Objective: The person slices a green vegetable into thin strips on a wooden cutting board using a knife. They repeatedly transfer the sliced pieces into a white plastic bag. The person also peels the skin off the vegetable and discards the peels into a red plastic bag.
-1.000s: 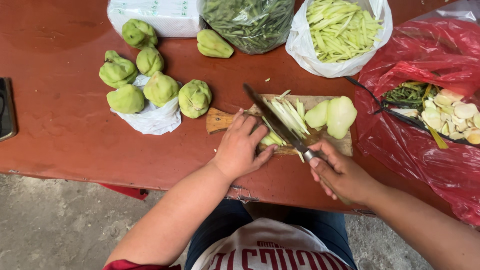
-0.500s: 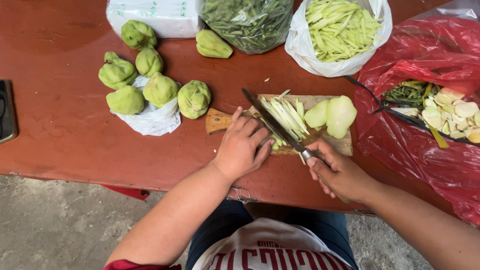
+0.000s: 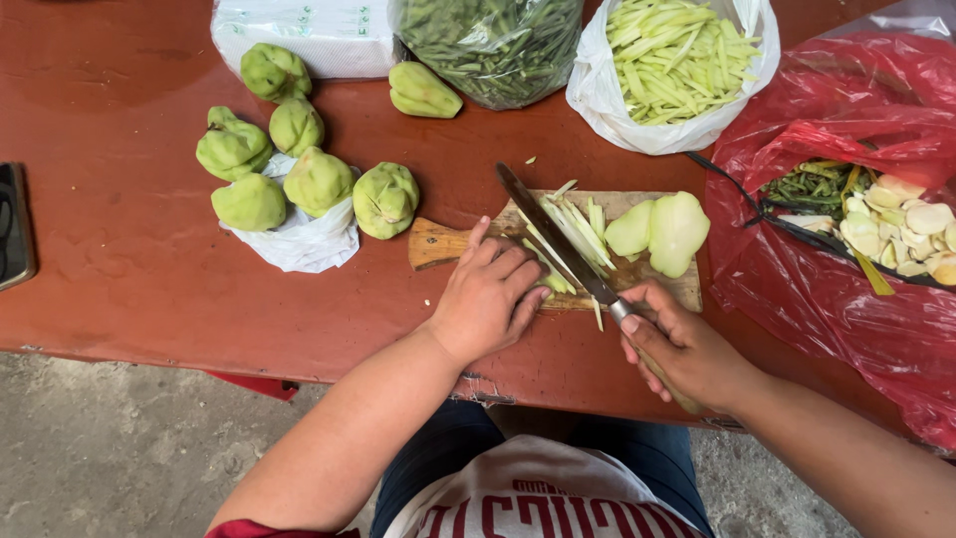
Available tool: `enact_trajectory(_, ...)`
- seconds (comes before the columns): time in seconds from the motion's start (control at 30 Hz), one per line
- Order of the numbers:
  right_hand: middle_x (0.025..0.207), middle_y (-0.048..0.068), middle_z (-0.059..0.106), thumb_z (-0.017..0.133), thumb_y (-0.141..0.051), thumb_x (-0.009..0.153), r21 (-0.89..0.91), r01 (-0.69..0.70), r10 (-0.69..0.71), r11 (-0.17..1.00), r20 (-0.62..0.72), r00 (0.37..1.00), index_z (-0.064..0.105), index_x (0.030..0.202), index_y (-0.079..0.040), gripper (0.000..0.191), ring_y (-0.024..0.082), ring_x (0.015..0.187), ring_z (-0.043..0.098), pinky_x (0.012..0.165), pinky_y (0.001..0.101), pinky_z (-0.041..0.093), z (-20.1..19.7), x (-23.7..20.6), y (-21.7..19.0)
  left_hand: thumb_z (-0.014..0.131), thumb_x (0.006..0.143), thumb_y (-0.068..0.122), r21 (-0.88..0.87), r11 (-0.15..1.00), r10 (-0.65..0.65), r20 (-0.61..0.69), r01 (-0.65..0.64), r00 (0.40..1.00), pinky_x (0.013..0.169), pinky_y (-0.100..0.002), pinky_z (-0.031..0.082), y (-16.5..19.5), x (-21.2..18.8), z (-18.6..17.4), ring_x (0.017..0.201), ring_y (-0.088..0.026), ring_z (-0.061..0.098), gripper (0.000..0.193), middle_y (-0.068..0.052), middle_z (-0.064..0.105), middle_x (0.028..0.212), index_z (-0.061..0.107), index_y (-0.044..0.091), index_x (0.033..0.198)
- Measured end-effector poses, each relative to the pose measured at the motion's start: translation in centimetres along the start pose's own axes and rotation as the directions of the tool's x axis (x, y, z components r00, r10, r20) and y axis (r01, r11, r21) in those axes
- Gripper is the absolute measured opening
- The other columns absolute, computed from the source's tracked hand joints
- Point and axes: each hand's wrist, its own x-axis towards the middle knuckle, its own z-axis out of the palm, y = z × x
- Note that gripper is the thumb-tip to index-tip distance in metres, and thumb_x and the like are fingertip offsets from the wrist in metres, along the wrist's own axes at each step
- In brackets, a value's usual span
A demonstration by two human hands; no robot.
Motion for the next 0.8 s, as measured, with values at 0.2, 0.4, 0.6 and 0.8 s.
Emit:
enact_trajectory(0.2, 0.076, 0.004, 0.055, 0.046, -0.024, 0.101, -0.044, 0.031, -0.029, 0.999, 0.036, 0.999, 0.044, 0.128, -0.013, 0.029, 0.011, 0.047, 0.049, 0.041, 0.0279, 0.044, -0.11, -0.58, 0.48, 0.071, 0.091, 0.021, 0.094, 0.995, 0.015, 0.004, -0.015, 1.000, 0.123, -0.060, 0.027, 0.31, -0.11, 0.06, 0.110, -0.029, 0.059, 0.019, -0.006, 0.067, 0.105, 0.073, 0.009, 0.105)
enact_trajectory(0.4, 0.076, 0.004, 0.055, 0.048, -0.022, 0.099, -0.107, 0.039, -0.036, 0.994, 0.031, 0.999, 0.043, 0.128, -0.014, 0.031, 0.010, 0.046, 0.049, 0.041, 0.0275, 0.044, -0.12, -0.54, 0.81, 0.070, 0.093, 0.021, 0.077, 0.996, 0.049, -0.026, -0.047, 0.998, 0.124, -0.058, 0.025, 0.34, -0.12, 0.11, 0.119, -0.028, 0.059, 0.026, -0.007, 0.068, 0.118, 0.074, 0.010, 0.116)
enact_trajectory(0.6, 0.073, 0.003, 0.055, 0.049, -0.023, 0.099, -0.207, 0.057, -0.055, 0.977, 0.018, 0.998, 0.044, 0.128, -0.015, 0.030, 0.010, 0.045, 0.050, 0.041, 0.0273, 0.043, -0.13, -0.77, 0.82, 0.071, 0.092, 0.021, 0.088, 0.996, 0.026, 0.017, -0.027, 1.000, 0.125, -0.061, 0.023, 0.29, -0.10, 0.36, 0.117, -0.027, 0.059, 0.022, -0.006, 0.069, 0.114, 0.075, 0.011, 0.110)
enact_trajectory(0.8, 0.071, 0.002, 0.052, 0.043, -0.026, 0.101, -0.238, 0.022, -0.011, 0.971, 0.048, 0.999, 0.041, 0.130, -0.016, 0.031, 0.011, 0.042, 0.048, 0.039, 0.0283, 0.043, 0.03, -0.29, 0.34, 0.072, 0.090, 0.019, 0.086, 0.996, 0.028, 0.009, -0.028, 1.000, 0.125, -0.061, 0.023, 0.37, -0.12, 0.50, 0.115, -0.026, 0.060, 0.021, -0.005, 0.068, 0.109, 0.075, 0.010, 0.108)
